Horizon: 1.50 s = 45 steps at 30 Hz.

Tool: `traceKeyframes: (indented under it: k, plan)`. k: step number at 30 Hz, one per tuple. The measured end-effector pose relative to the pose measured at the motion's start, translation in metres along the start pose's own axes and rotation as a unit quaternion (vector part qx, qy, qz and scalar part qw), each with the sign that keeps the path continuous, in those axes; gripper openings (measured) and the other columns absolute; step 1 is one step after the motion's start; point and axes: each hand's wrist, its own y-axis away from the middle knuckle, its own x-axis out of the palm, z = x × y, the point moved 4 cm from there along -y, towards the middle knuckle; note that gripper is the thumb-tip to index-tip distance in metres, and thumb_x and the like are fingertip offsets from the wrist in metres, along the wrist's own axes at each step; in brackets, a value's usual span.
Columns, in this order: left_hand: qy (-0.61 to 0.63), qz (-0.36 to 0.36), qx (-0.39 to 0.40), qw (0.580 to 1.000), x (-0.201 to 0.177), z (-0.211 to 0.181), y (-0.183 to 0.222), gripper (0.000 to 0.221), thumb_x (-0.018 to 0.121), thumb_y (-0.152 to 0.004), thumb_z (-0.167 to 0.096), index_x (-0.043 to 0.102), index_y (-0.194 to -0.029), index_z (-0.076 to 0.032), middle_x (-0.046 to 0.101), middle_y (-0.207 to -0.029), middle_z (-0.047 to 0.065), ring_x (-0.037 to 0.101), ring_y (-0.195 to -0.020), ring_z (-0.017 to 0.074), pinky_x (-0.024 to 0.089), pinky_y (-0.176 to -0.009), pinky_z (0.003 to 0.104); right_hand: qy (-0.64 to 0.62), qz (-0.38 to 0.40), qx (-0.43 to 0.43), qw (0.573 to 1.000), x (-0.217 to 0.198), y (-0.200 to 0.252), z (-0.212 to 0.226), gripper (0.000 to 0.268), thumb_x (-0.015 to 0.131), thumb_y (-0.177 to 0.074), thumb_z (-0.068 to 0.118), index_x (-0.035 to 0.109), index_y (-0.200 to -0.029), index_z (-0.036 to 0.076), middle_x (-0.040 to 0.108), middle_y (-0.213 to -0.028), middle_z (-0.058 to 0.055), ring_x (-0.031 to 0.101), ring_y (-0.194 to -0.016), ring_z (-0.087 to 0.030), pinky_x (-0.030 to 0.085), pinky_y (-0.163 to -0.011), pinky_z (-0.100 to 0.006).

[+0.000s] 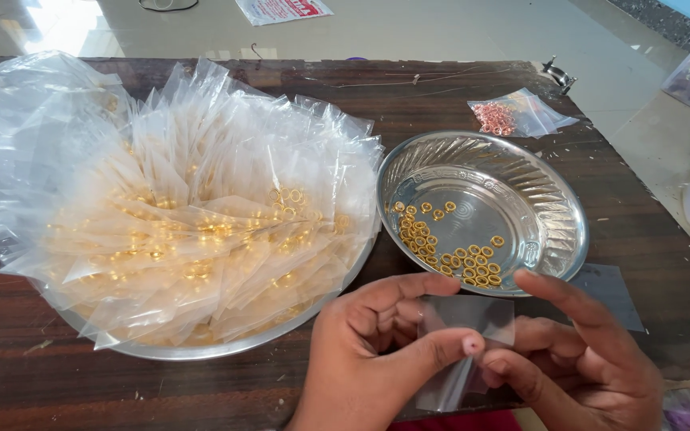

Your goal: The person packages small gold-colored rings into small plastic bags.

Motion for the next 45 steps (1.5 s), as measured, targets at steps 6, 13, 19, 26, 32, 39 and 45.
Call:
traceKeyframes:
  k: [6, 13, 19, 26, 32, 39, 45]
  plan:
    - [-0.032, -0.004, -0.029, 0.999, -0.002, 0.002, 0.000, 0.037, 0.080, -0.085, -0.004, 0.065, -0.119, 0.004, 0.076, -0.080, 0.006, 0.067, -0.074, 0.0068, 0.051, -0.068, 0.021, 0.031, -0.020, -0.014, 0.999, -0.002, 0.000, 0.001, 0.070, 0.074, -0.090, -0.005, 0.049, -0.155, -0.005, 0.080, -0.093, -0.018, 0.076, -0.087, -0.016, 0.062, -0.080, -0.030]
    - [0.008, 0.088, 0.033, 0.996, 0.003, -0.003, 0.007, 0.014, 0.078, -0.092, 0.000, 0.068, -0.101, 0.004, 0.076, -0.092, 0.007, 0.073, -0.089, 0.0109, 0.058, -0.082, 0.026, 0.035, 0.005, -0.012, 0.999, -0.001, 0.002, 0.000, 0.071, 0.074, -0.089, -0.006, 0.048, -0.156, -0.007, 0.080, -0.093, -0.018, 0.076, -0.089, -0.016, 0.061, -0.080, -0.028]
    - [-0.112, 0.061, 0.091, 0.988, 0.003, -0.013, 0.008, 0.012, 0.076, -0.091, -0.001, 0.078, -0.103, 0.000, 0.078, -0.096, 0.007, 0.074, -0.092, 0.0103, 0.060, -0.084, 0.026, 0.042, 0.024, -0.031, 0.998, 0.009, -0.002, 0.004, 0.071, 0.075, -0.089, -0.006, 0.048, -0.155, -0.008, 0.081, -0.093, -0.017, 0.077, -0.090, -0.016, 0.061, -0.082, -0.026]
    - [-0.130, 0.018, 0.085, 0.988, 0.001, -0.009, 0.009, 0.007, 0.075, -0.090, -0.002, 0.079, -0.096, -0.001, 0.077, -0.088, 0.009, 0.077, -0.081, 0.0114, 0.064, -0.072, 0.026, 0.053, 0.041, -0.056, 0.996, 0.007, -0.004, 0.007, 0.071, 0.075, -0.090, -0.005, 0.046, -0.154, -0.007, 0.080, -0.095, -0.016, 0.077, -0.090, -0.016, 0.061, -0.085, -0.027]
    - [-0.112, 0.002, 0.134, 0.985, -0.006, -0.003, 0.007, 0.005, 0.077, -0.090, 0.001, 0.078, -0.095, 0.002, 0.076, -0.090, 0.007, 0.074, -0.086, 0.0099, 0.061, -0.078, 0.024, 0.166, -0.032, 0.004, 0.986, 0.000, -0.007, 0.007, 0.053, 0.074, -0.091, -0.001, 0.063, -0.143, -0.002, 0.081, -0.097, -0.014, 0.078, -0.095, -0.017, 0.063, -0.086, -0.029]
    - [-0.029, -0.035, 0.082, 0.996, -0.009, 0.003, 0.003, 0.007, 0.078, -0.089, 0.002, 0.077, -0.095, 0.005, 0.076, -0.087, 0.006, 0.072, -0.083, 0.0091, 0.059, -0.076, 0.024, 0.276, -0.061, -0.014, 0.959, 0.008, -0.030, 0.039, 0.025, 0.070, -0.090, 0.001, 0.073, -0.114, 0.001, 0.077, -0.102, -0.012, 0.074, -0.099, -0.015, 0.058, -0.090, -0.026]
    - [-0.020, -0.043, 0.080, 0.996, -0.011, 0.002, 0.002, 0.008, 0.077, -0.088, 0.004, 0.077, -0.096, 0.005, 0.076, -0.088, 0.006, 0.071, -0.083, 0.0077, 0.058, -0.076, 0.023, 0.375, -0.079, -0.069, 0.921, 0.002, -0.049, 0.050, 0.023, 0.073, -0.092, 0.002, 0.074, -0.115, 0.004, 0.073, -0.098, -0.010, 0.072, -0.092, -0.016, 0.055, -0.088, -0.029]
